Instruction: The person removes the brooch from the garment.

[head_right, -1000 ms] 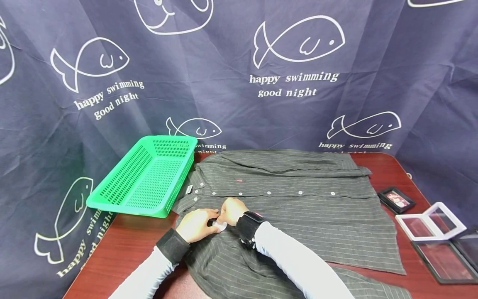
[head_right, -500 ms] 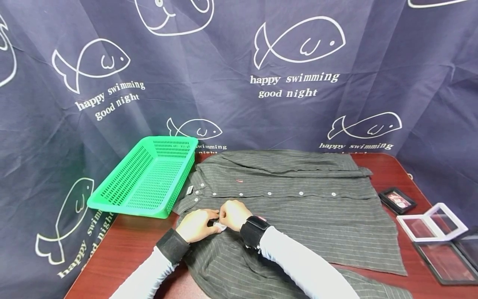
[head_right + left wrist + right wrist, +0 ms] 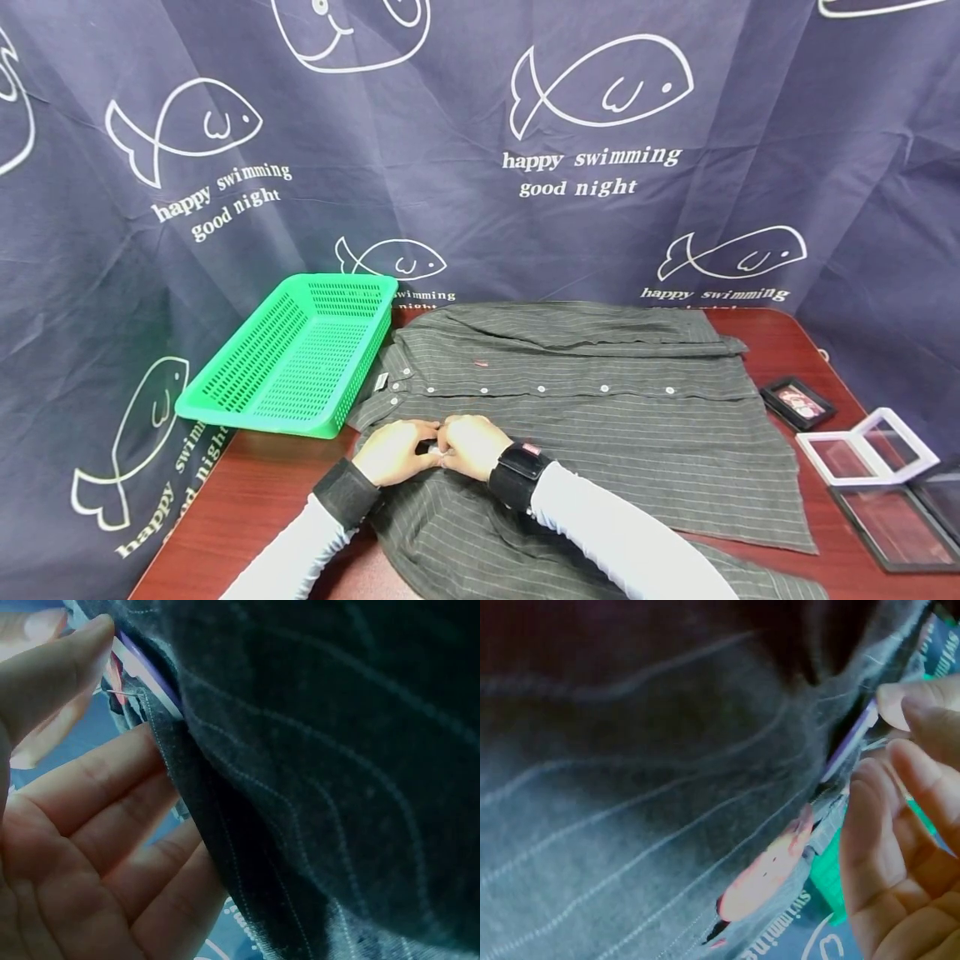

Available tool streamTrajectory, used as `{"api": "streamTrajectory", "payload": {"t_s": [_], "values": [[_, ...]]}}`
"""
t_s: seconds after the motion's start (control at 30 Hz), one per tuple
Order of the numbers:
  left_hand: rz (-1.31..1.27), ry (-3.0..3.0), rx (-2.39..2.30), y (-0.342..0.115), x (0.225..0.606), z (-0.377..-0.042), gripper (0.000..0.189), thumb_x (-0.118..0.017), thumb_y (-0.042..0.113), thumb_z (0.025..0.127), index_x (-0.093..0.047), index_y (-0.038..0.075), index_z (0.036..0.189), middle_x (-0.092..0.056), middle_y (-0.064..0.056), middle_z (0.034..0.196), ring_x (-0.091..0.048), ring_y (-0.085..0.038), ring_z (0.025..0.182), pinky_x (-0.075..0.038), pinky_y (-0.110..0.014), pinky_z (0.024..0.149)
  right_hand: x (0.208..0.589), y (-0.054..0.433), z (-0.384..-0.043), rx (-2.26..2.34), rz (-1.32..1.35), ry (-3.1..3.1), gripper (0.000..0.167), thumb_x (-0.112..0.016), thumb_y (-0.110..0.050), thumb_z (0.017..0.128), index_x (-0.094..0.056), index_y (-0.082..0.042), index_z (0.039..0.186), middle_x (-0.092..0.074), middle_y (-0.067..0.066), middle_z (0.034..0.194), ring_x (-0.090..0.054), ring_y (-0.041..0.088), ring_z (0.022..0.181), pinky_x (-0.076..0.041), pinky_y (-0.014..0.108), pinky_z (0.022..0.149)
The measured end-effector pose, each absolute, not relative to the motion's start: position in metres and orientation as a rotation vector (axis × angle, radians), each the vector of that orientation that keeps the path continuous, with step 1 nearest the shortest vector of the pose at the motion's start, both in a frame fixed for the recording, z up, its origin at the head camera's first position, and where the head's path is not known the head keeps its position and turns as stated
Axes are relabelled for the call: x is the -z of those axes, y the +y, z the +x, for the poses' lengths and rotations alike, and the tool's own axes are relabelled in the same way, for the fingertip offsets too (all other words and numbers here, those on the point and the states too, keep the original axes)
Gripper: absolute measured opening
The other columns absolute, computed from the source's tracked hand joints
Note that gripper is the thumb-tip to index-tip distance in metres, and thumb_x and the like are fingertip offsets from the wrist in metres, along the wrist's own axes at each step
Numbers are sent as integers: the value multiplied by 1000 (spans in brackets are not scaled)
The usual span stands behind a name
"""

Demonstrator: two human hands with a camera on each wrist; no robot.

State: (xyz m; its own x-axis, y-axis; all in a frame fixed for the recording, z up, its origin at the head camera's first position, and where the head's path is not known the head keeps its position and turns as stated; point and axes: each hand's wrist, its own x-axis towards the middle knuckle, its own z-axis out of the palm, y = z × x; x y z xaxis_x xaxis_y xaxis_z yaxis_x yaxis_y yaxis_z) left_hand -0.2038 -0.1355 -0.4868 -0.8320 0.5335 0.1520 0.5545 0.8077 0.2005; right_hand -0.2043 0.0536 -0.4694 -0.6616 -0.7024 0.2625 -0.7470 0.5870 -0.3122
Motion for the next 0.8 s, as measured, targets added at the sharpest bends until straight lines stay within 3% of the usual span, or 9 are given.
{"api": "streamTrajectory", "payload": {"t_s": [0.37, 0.8], "values": [[-833, -2917, 389, -132, 483, -201, 40, -76, 37, 81, -73, 12, 113, -73, -5, 114, -70, -24, 101, -57, -41, 79, 482, 52, -202, -310, 1278, -2468, 20, -81, -11, 68, -63, -19, 65, -58, -6, 72, -57, 7, 64, -46, 31, 66], [-838, -2918, 392, -134, 484, -199, 41, -76, 36, 81, -72, 12, 115, -72, -5, 116, -70, -24, 104, -56, -42, 82, 485, 52, -203, -213, 1283, -2436, 21, -80, -17, 74, -61, -16, 65, -57, -4, 71, -56, 9, 63, -45, 25, 65]]}}
